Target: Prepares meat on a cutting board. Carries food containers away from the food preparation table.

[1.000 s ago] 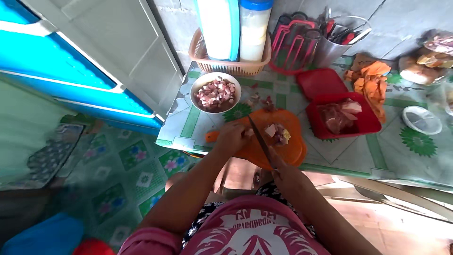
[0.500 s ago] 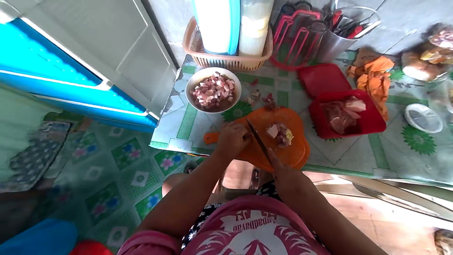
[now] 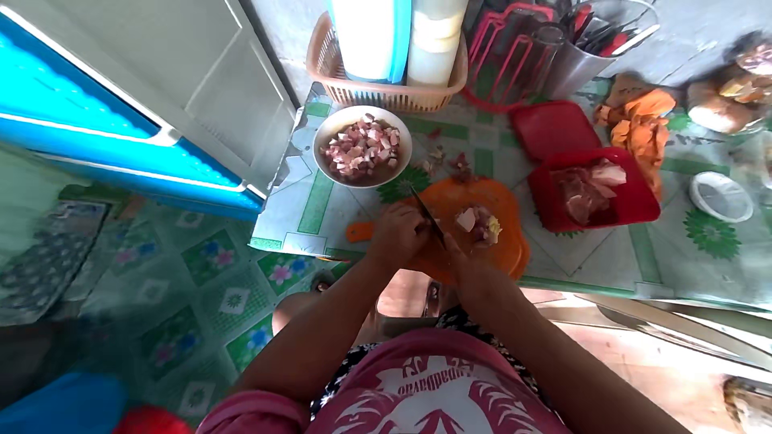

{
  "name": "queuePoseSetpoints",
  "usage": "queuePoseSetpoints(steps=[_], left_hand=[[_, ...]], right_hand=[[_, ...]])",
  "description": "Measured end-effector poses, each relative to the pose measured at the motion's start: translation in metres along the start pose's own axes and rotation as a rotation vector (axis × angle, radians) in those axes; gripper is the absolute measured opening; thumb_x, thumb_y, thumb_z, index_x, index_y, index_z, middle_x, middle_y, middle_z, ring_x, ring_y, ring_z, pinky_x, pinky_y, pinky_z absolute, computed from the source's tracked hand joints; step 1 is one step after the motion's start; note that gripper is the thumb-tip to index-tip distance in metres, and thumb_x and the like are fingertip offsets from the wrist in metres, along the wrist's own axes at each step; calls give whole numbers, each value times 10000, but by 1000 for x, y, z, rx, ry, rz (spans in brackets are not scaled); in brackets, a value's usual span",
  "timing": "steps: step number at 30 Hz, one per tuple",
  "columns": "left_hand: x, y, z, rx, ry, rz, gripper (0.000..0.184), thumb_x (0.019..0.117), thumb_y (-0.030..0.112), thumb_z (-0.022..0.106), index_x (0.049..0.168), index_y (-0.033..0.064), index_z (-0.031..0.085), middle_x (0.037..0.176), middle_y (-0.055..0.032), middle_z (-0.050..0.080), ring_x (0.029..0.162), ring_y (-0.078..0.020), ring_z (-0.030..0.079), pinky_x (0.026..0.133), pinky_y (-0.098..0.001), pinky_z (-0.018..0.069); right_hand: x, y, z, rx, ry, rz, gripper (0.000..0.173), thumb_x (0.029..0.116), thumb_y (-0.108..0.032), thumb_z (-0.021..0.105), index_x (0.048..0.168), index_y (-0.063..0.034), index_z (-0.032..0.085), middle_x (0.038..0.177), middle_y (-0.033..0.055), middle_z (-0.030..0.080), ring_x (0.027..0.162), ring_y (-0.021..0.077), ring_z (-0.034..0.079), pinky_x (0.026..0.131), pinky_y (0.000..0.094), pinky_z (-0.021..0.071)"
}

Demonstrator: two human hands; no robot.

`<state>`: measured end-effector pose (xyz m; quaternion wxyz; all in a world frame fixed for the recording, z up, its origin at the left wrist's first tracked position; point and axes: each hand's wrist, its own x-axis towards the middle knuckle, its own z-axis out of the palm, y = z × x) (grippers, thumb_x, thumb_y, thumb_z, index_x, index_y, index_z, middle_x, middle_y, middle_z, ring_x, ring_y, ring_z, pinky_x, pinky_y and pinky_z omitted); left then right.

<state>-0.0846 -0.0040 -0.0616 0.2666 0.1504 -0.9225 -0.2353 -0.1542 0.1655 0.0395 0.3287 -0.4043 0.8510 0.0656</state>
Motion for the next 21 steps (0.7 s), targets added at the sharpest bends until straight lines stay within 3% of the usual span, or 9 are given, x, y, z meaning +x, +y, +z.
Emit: queuePoseSetpoints(steps=[3,4,6,9,16,21], left_hand=[[-2,-1,1,-9,19,4,135,903,212,720,869,93,773,946,-49,753,1047,-244,697,999,-497,513],[-1,0,0,-4,10,-6,134,907,216,721,880,99,778,959,-46,755,1056,-242,694,1004,-497,509],[0,3,-1,12,-3,-17,135,914,223,715,894,105,780,982,-43,759,1064,-240,692,995,-500,510],[1,7,-6,62,-23,-11,144,917,234,708,900,111,780,1001,-42,765,1067,-244,697,981,-519,506],[-3,16,-5,130,-24,-52,180,925,245,709,882,78,762,981,-71,759,1074,-266,691,1040,-521,473],[-11,17,-12,51,-38,-133,254,937,326,709,1053,111,778,1103,-59,751,1142,-255,666,1083,-556,428]], right_hand=[[-25,10,9,-13,-29,20,727,1067,-97,407,1668,-273,37,1387,259,549,1098,419,677,879,566,576],[-30,13,7,-12,-43,25,703,1081,-121,396,1668,-273,41,1398,251,547,1092,413,681,887,569,572],[-37,18,0,19,-65,37,669,1098,-166,389,1668,-292,62,1322,233,614,1102,415,679,907,603,550],[-35,28,-13,122,-86,0,681,1090,-149,425,1668,-291,95,1344,220,614,1178,395,645,979,592,516],[-8,13,-2,64,-1,-38,698,1081,-143,400,1667,-276,46,1180,244,667,1090,429,673,916,608,535],[-25,26,-2,180,18,-69,680,1087,-149,414,1669,-276,87,1292,222,641,1164,386,654,986,576,516]])
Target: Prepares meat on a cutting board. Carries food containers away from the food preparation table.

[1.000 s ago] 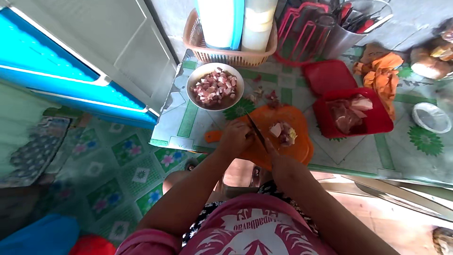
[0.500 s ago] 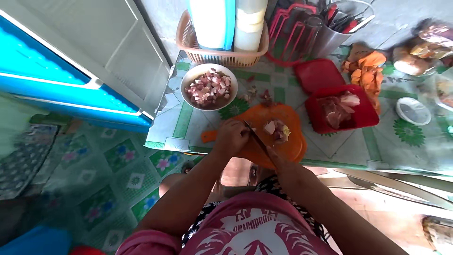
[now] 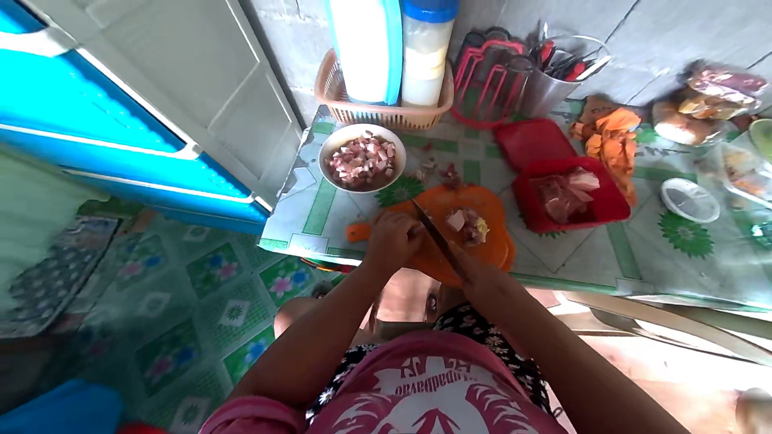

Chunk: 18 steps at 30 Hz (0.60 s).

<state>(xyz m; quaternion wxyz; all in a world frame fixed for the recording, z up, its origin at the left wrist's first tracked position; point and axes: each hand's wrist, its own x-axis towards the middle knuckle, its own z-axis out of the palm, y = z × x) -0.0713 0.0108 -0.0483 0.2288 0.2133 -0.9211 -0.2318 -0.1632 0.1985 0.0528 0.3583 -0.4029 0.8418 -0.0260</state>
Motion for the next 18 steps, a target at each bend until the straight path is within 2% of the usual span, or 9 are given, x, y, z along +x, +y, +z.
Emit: queuePoseSetpoints(steps=[2,3,5,7,10,13,18], left_hand=[[-7,-3,-3,-33,40,-1,262,919,321,720,1081,124,781,1111,-54,750,1112,-252,675,1042,-569,451],[-9,-5,-2,-41,56,6,240,909,299,726,1056,118,783,1085,-61,750,1085,-259,679,1018,-573,460],[-12,-5,-1,-51,32,10,210,920,278,727,1017,101,783,1091,-76,749,1103,-273,674,1034,-578,446],[-11,-4,1,-46,31,14,177,933,260,713,981,107,788,1095,-64,754,1124,-262,674,1054,-563,441],[-9,-3,4,-35,71,25,128,921,203,705,946,120,799,1035,-54,760,1087,-259,683,1014,-565,463],[-8,-5,5,-17,73,42,124,917,200,706,928,121,801,1006,-48,766,1082,-255,687,1024,-560,458],[-7,-9,7,-19,83,116,96,893,167,727,872,98,789,966,-58,765,1073,-261,696,1007,-545,479]], right_hand=[[-11,0,2,-38,26,15,678,1087,-158,403,1668,-291,79,1292,214,634,1132,388,665,948,587,533],[-16,-1,4,-55,27,19,677,1090,-166,399,1667,-300,73,1325,214,617,1134,389,666,947,592,532],[-20,-3,7,-78,2,27,672,1096,-175,391,1667,-305,61,1365,214,598,1141,385,665,956,582,532],[-22,-7,9,-89,-25,38,677,1098,-169,389,1668,-296,46,1327,226,613,1116,387,674,943,567,542],[-21,-7,13,-75,-54,53,690,1093,-171,415,1667,-282,49,1254,236,642,1103,400,677,934,574,546],[-20,-9,13,-46,-76,61,688,1097,-183,421,1668,-279,49,1208,232,659,1098,405,674,936,577,539],[-15,-16,3,-11,-149,52,699,1105,-194,425,1668,-249,14,1231,240,651,1117,397,668,962,570,527]])
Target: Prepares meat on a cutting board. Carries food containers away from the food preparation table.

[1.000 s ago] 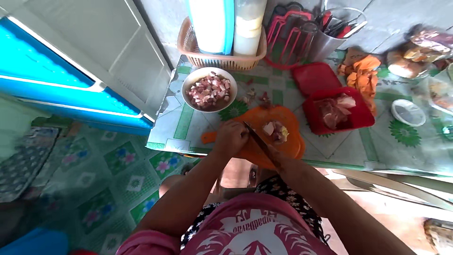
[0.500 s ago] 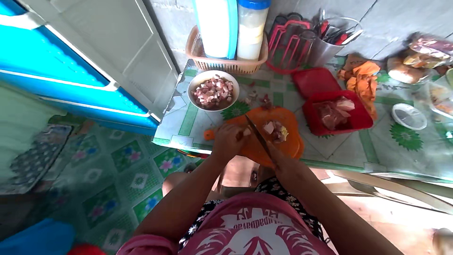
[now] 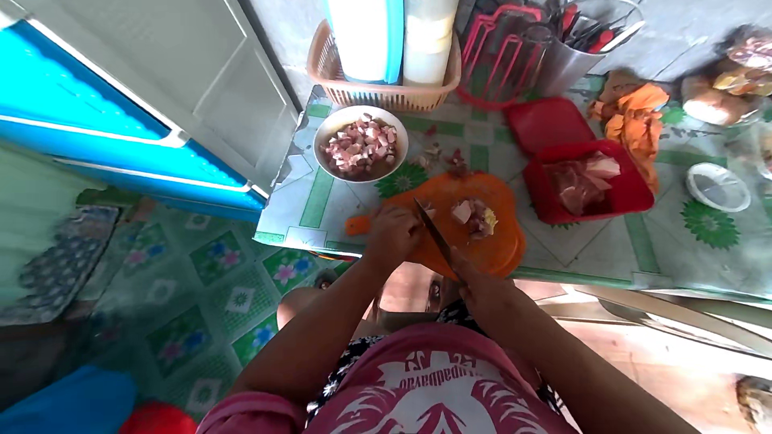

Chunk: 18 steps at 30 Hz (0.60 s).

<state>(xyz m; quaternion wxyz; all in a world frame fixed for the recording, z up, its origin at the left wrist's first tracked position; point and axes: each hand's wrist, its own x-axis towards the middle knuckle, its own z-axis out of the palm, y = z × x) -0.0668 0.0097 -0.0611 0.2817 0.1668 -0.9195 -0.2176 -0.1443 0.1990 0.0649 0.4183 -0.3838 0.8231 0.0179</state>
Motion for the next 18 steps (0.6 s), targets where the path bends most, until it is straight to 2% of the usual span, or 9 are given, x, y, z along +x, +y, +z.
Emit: queuePoseSetpoints(steps=[3,6,10,14,18], left_hand=[[1,-3,1,-11,-16,8,102,903,177,729,877,98,788,972,-50,765,1086,-251,692,1029,-527,479],[2,-4,3,-16,-18,17,110,904,167,708,873,96,786,973,-49,768,1082,-244,696,1029,-519,481],[1,-4,4,-5,-22,43,102,906,161,707,872,98,779,969,-46,766,1078,-244,694,1018,-511,486],[-1,-5,9,39,54,7,98,901,161,705,859,105,774,960,-40,765,1070,-244,698,1010,-522,490],[0,-5,10,50,52,-65,96,907,161,691,885,110,770,1005,-44,763,1081,-251,691,1002,-536,482]], right_hand=[[13,-3,-5,-18,10,-21,701,1095,-167,419,1668,-230,19,1195,242,648,1069,391,675,923,559,545],[32,-8,-10,-37,36,-33,698,1086,-156,428,1667,-251,53,1149,234,665,1044,398,681,893,571,551],[52,-12,-11,-41,64,-28,732,1080,-158,437,1665,-284,15,1209,228,660,1095,401,672,922,586,537],[37,-3,10,-136,120,-43,729,1064,-132,435,1667,-267,48,1111,226,680,1057,415,680,881,586,555],[16,8,17,-146,88,-7,707,1082,-137,421,1666,-272,46,1214,240,658,1081,419,688,887,591,563]])
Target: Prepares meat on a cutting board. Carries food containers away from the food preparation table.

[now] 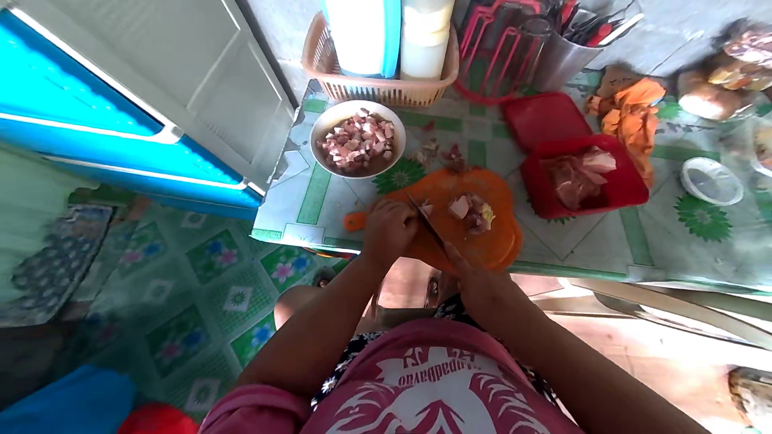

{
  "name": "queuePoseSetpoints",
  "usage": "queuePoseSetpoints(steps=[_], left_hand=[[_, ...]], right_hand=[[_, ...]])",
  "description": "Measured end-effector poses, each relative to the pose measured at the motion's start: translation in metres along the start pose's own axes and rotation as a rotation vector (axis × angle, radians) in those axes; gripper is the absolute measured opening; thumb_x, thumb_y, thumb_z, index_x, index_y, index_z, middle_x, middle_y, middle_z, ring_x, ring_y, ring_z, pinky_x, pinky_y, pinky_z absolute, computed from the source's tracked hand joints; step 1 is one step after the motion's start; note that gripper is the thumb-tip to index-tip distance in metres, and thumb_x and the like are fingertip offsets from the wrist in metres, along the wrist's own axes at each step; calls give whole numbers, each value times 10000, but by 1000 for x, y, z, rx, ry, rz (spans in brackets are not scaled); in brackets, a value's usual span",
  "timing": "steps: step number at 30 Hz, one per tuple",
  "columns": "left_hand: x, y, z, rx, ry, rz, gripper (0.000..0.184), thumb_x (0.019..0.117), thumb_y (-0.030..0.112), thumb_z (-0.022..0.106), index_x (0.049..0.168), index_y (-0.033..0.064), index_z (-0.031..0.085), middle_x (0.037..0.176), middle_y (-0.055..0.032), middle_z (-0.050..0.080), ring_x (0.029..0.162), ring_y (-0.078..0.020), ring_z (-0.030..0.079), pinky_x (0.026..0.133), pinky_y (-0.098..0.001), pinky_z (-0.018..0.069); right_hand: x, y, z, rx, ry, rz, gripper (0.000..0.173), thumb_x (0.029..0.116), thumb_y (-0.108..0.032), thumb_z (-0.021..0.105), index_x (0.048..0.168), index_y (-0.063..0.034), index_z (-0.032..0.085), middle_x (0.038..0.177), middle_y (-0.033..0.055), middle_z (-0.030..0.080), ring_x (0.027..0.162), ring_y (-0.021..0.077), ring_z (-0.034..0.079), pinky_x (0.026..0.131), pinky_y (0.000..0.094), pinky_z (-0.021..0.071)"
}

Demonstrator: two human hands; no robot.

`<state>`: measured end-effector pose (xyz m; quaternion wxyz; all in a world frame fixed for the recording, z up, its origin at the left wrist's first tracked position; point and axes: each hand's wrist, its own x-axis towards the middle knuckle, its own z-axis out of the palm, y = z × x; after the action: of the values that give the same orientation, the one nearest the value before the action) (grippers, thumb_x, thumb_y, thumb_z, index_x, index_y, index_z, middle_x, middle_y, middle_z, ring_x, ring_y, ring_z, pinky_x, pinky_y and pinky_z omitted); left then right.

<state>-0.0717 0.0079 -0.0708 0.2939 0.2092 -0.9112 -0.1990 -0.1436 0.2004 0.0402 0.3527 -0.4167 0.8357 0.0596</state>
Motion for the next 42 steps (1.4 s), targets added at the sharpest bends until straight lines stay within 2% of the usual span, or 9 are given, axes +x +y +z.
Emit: queuePoseSetpoints(steps=[3,7,12,18,23,28,31,33,42], left_hand=[[11,7,-16,-53,-126,-99,126,933,184,683,972,105,772,1004,-63,751,1025,-254,693,984,-549,499],[33,18,-43,-145,-375,-301,161,993,210,667,1085,87,712,941,-74,726,770,-201,712,772,-463,612],[52,24,-50,-105,-587,-347,293,1021,266,646,1289,151,672,1102,-82,711,779,-200,707,733,-438,616],[65,36,-36,164,-686,-31,289,1035,226,570,1277,117,685,1275,-135,659,1213,-326,625,1010,-541,518],[71,41,-28,163,-778,65,309,1045,104,483,1290,99,671,1352,-165,599,1253,-349,595,1022,-533,516],[83,37,-32,54,-816,22,244,1031,145,576,1217,73,716,1272,-158,642,1163,-291,643,1008,-468,528],[91,36,-45,-131,-881,-235,214,1019,152,641,1212,87,707,1092,-142,645,810,-210,687,688,-376,617],[90,32,-52,-246,-873,-352,214,1017,148,636,1209,87,707,920,-116,687,693,-183,659,639,-352,578],[125,3,-85,-652,-551,-460,281,981,139,650,1233,15,666,997,-111,701,827,-170,656,795,-360,560]], right_hand=[[-2,22,-22,257,-31,-90,679,1075,-157,485,1664,-260,162,1428,217,561,1190,361,634,987,563,513],[-5,47,-38,461,-25,-154,660,1072,-223,509,1649,-321,203,1212,177,623,700,209,618,627,418,547],[-1,65,-33,639,33,-203,657,1064,-220,528,1638,-343,234,1127,132,639,639,162,593,566,370,543],[0,79,-7,808,136,-299,705,1013,-137,578,1636,-250,269,1390,79,593,816,108,646,690,320,566],[-10,82,3,965,157,-295,712,1008,-102,586,1634,-247,279,1168,65,677,585,94,582,510,284,533],[-24,84,1,1044,215,-289,717,1003,-78,580,1630,-262,286,1087,54,693,560,94,585,484,272,532],[-28,91,5,1105,239,-309,708,1004,-66,583,1626,-241,295,1147,46,688,577,79,601,486,251,540],[-31,94,7,1160,258,-306,713,993,-43,575,1624,-227,300,1090,47,694,538,69,576,460,241,525],[-35,100,10,1261,252,-271,718,986,-38,552,1627,-219,283,999,55,681,509,78,556,429,243,508]])
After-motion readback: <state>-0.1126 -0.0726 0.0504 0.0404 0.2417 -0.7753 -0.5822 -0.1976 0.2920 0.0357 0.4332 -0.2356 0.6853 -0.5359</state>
